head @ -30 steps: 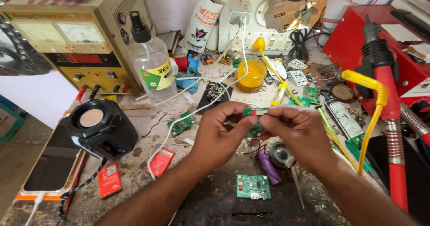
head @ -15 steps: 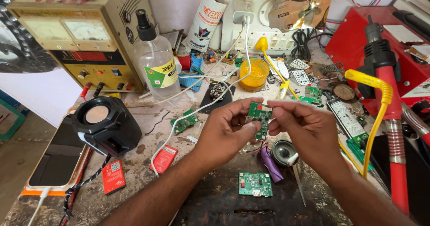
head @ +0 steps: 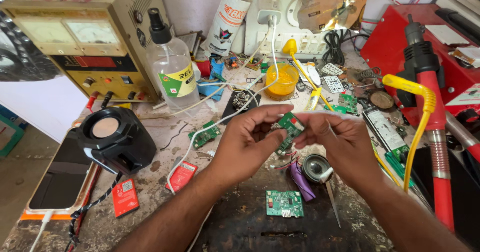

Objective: The person tests a small green circuit board by connecting it to a purple battery and a white USB cable, observing the LED lights. They then use a yellow multimeter probe to check points on the board while the LEDs remain lit.

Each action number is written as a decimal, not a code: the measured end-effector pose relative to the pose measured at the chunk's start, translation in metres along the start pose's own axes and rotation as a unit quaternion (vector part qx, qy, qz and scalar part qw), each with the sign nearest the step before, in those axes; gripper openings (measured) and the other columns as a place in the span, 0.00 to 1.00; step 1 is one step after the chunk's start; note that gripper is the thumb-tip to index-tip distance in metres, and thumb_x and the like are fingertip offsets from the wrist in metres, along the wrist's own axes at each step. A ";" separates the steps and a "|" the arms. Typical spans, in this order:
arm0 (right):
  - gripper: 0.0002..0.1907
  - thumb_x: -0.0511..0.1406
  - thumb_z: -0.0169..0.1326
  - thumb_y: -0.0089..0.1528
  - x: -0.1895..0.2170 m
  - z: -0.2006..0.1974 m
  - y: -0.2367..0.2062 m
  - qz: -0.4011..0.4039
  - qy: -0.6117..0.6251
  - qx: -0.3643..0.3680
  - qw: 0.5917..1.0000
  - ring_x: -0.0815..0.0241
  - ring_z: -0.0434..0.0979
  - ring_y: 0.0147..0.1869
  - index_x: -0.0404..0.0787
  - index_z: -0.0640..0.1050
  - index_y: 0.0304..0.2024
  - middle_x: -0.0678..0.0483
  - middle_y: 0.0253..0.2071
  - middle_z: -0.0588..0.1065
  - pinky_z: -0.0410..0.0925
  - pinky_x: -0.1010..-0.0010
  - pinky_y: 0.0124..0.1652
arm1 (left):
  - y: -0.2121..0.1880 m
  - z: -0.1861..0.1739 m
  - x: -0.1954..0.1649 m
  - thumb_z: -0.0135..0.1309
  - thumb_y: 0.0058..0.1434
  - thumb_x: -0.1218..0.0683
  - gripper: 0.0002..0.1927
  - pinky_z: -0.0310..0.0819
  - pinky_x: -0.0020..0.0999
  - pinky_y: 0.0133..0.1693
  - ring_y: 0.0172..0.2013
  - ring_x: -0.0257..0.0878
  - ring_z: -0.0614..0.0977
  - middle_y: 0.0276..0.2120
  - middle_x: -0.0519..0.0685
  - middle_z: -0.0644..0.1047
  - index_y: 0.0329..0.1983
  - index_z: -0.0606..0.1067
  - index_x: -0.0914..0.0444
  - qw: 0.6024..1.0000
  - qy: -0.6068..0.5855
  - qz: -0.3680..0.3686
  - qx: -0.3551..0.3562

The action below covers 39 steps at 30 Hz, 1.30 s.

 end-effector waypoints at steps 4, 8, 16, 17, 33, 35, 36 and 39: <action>0.12 0.36 0.60 0.63 -0.014 0.004 0.003 0.025 -0.031 -0.017 0.999 0.67 0.80 0.28 0.31 0.84 0.42 0.51 0.29 0.81 0.73 0.75 0.29 | 0.000 0.000 0.000 0.58 0.64 0.65 0.28 0.76 0.24 0.41 0.40 0.28 0.77 0.43 0.47 0.79 0.68 0.70 0.63 0.994 0.104 -0.003 -0.034; 0.12 0.35 0.58 0.66 -0.020 0.001 0.000 0.019 -0.055 -0.085 0.995 0.65 0.79 0.29 0.30 0.82 0.42 0.50 0.28 0.80 0.73 0.72 0.30 | -0.001 0.011 0.008 0.59 0.58 0.67 0.31 0.79 0.25 0.39 0.40 0.28 0.80 0.45 0.47 0.79 0.64 0.66 0.62 0.995 -0.040 -0.057 -0.064; 0.13 0.33 0.58 0.64 -0.018 0.006 -0.003 -0.012 0.048 -0.033 0.998 0.64 0.81 0.33 0.29 0.80 0.49 0.51 0.34 0.80 0.76 0.71 0.33 | -0.001 -0.003 0.007 0.59 0.65 0.64 0.22 0.75 0.27 0.35 0.33 0.33 0.78 0.35 0.54 0.79 0.63 0.77 0.67 0.993 0.033 -0.080 -0.076; 0.13 0.33 0.58 0.65 -0.018 0.005 -0.004 -0.007 0.057 -0.034 0.998 0.64 0.81 0.33 0.29 0.79 0.49 0.51 0.34 0.80 0.76 0.71 0.33 | 0.000 -0.003 0.006 0.56 0.67 0.63 0.21 0.78 0.28 0.38 0.36 0.32 0.78 0.38 0.52 0.80 0.64 0.76 0.67 0.995 -0.003 -0.080 -0.066; 0.16 0.32 0.60 0.63 -0.012 -0.005 -0.008 -0.001 0.069 -0.078 0.995 0.62 0.82 0.32 0.29 0.79 0.52 0.49 0.32 0.79 0.77 0.70 0.33 | -0.004 0.010 0.001 0.59 0.65 0.66 0.31 0.76 0.24 0.41 0.39 0.29 0.79 0.42 0.50 0.82 0.72 0.68 0.68 0.999 0.003 -0.009 -0.044; 0.16 0.31 0.60 0.64 -0.011 -0.007 -0.008 -0.007 0.091 -0.078 0.993 0.62 0.82 0.32 0.30 0.78 0.53 0.49 0.33 0.79 0.77 0.70 0.34 | -0.005 0.011 -0.003 0.58 0.64 0.66 0.33 0.76 0.22 0.43 0.41 0.26 0.80 0.44 0.47 0.82 0.73 0.65 0.65 0.999 -0.017 -0.009 -0.026; 0.16 0.31 0.59 0.63 -0.009 -0.009 -0.007 -0.014 0.106 -0.079 0.991 0.62 0.82 0.33 0.30 0.78 0.52 0.49 0.34 0.80 0.78 0.70 0.34 | -0.005 0.013 -0.005 0.57 0.63 0.66 0.35 0.77 0.21 0.45 0.43 0.25 0.80 0.45 0.46 0.82 0.73 0.62 0.63 0.999 -0.039 -0.009 -0.014; 0.15 0.31 0.59 0.64 -0.007 -0.010 -0.008 -0.032 0.108 -0.077 0.991 0.63 0.83 0.33 0.30 0.78 0.52 0.49 0.35 0.80 0.79 0.69 0.35 | -0.005 0.015 -0.009 0.58 0.62 0.65 0.33 0.78 0.22 0.43 0.41 0.25 0.80 0.44 0.45 0.82 0.71 0.64 0.63 0.999 -0.037 -0.012 -0.012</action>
Point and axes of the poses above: each hand's wrist, its own y-axis towards the middle knuckle, its own z-axis out of the palm, x = y × z, the point moved 2 cm from there along y, towards the middle knuckle
